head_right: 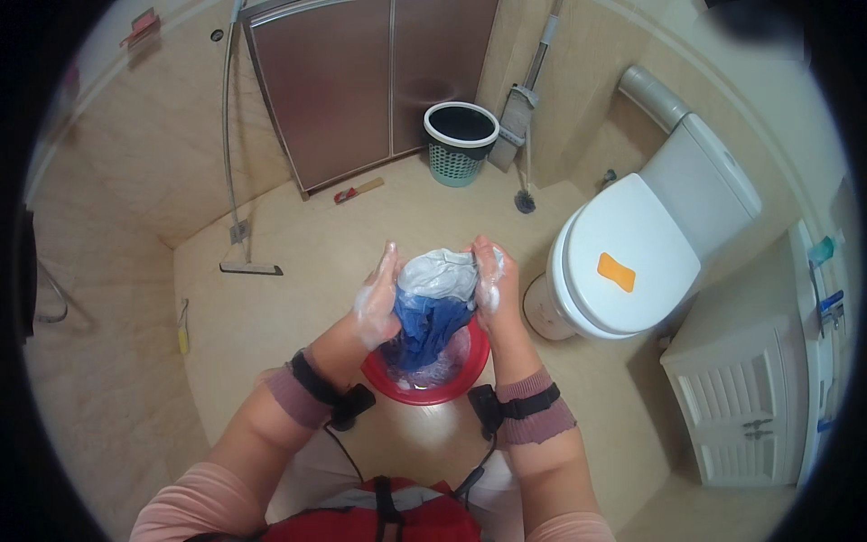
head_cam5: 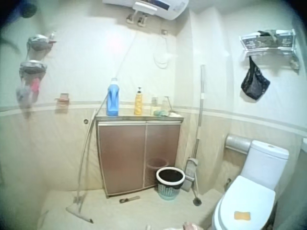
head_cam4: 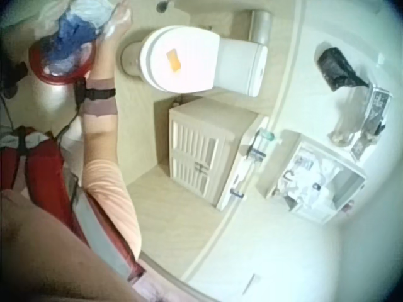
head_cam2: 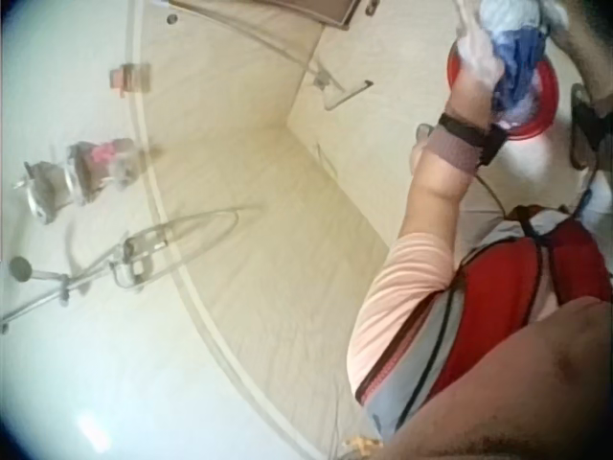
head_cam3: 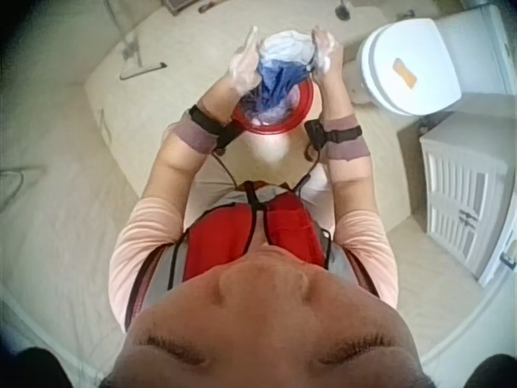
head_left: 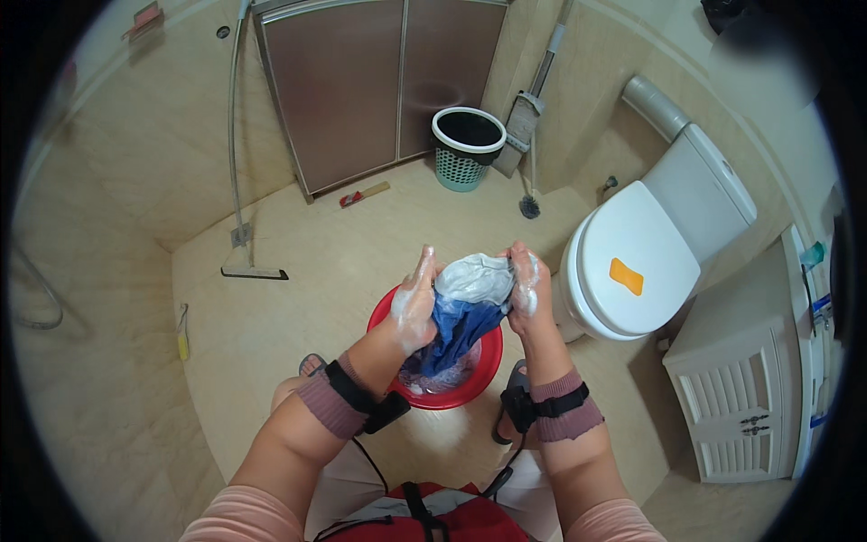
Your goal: The person sits on the bathroom floor and hand-washes a blue garment in a red bucket filled with soapy water. They scrub the fabric with a bar of soap, rinse it in the bucket, and wring out the excess water.
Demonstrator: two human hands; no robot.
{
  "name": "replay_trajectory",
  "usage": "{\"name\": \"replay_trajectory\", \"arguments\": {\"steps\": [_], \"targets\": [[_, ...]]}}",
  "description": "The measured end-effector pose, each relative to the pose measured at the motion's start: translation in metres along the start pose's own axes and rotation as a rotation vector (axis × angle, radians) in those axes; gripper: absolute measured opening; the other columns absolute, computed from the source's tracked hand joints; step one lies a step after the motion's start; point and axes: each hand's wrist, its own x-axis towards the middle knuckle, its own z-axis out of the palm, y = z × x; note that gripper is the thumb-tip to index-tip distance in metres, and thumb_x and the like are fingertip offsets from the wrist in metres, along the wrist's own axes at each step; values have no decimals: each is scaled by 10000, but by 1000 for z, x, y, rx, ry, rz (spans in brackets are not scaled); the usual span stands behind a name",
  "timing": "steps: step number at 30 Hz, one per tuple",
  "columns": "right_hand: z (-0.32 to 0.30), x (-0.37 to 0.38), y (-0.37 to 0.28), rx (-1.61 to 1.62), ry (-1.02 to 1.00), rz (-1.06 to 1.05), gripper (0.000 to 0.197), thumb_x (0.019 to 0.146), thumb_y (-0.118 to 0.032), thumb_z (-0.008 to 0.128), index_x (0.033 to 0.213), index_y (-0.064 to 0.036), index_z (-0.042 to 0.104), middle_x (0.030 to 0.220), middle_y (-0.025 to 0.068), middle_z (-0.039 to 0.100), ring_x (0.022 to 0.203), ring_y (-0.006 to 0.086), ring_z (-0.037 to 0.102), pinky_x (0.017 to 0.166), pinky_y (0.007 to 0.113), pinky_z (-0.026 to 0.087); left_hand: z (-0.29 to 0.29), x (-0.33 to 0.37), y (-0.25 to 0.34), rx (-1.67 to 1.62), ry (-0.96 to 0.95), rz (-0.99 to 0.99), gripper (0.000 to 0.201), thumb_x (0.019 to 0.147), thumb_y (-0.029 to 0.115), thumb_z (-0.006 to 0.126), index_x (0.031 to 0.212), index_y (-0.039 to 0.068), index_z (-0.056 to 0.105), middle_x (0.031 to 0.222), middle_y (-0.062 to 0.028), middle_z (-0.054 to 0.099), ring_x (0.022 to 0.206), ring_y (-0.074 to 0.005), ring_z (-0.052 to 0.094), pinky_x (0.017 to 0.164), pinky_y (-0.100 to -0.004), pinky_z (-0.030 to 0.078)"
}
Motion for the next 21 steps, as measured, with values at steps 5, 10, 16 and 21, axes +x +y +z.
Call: {"name": "replay_trajectory", "arguments": {"steps": [5, 10, 16, 21], "targets": [[0, -1, -7, 203, -25, 38, 240, 942, -260, 619, 923, -21, 626, 837, 15, 600, 746, 114, 548, 704, 259, 459, -1, -2, -2, 133, -159, 47, 351, 1007, 302, 477, 1192, 22, 582, 1137, -108, 644, 1037, -246, 633, 922, -380, 506], [0, 1, 4, 32, 76, -93, 163, 922, -201, 643, 928, -38, 639, 802, -14, 605, 708, 110, 553, 679, 265, 468, -5, 15, -9, -50, -73, 126, 296, 997, 272, 502, 1179, 53, 583, 1106, -99, 651, 1025, -247, 637, 882, -396, 526], [52, -60, 7, -733, -176, -701, 125, 866, -218, 685, 862, -99, 648, 718, 106, 646, 640, 249, 640, 590, 349, 496, -55, 54, -18, -371, -522, -7, 272, 999, 341, 491, 1033, 87, 580, 901, -72, 667, 862, -250, 649, 778, -393, 547], [50, -55, 7, -992, -1, -765, 214, 833, -265, 705, 752, -96, 601, 655, 155, 611, 579, 370, 609, 517, 435, 480, -52, 46, -48, -134, -437, 71, 624, 892, 625, 445, 1166, 69, 517, 1016, -111, 614, 941, -275, 605, 838, -376, 499]]}}
